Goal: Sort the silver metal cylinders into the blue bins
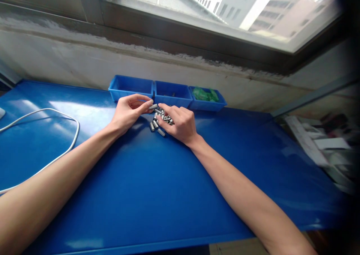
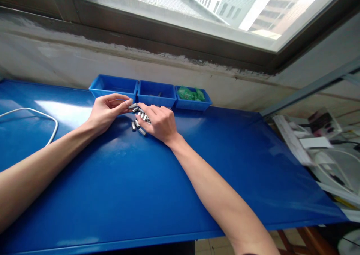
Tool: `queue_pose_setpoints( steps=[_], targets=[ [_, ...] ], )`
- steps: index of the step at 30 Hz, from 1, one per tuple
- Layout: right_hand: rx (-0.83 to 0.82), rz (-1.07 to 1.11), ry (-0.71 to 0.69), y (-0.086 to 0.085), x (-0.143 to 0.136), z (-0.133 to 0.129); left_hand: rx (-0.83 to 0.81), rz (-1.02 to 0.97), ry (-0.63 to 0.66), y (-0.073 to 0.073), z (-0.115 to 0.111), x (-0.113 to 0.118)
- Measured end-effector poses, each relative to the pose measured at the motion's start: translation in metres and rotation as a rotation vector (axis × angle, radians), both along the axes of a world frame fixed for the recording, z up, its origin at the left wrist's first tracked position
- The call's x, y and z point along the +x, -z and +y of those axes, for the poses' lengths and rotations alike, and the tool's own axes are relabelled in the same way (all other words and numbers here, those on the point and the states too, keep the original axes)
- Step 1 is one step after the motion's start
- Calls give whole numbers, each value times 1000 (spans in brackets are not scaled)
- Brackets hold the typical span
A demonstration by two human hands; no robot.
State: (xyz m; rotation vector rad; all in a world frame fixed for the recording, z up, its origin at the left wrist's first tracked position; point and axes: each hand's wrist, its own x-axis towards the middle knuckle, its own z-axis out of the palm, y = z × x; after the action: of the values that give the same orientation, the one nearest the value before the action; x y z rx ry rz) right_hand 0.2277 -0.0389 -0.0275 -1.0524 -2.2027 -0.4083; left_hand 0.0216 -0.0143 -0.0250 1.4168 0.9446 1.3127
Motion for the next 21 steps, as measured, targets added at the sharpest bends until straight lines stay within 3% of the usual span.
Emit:
queue_pose_setpoints(
  steps=[12,17,21],
  targets=[
    [51,-37,-59,2,2,4,55,154,54,-6,-5,3],
    [-2,228,151,2,1,15,233,397,-174,-3,-7,5],
    [-40,387,343,0,5,25,379,631,-195,0,-8,5]
  ],
)
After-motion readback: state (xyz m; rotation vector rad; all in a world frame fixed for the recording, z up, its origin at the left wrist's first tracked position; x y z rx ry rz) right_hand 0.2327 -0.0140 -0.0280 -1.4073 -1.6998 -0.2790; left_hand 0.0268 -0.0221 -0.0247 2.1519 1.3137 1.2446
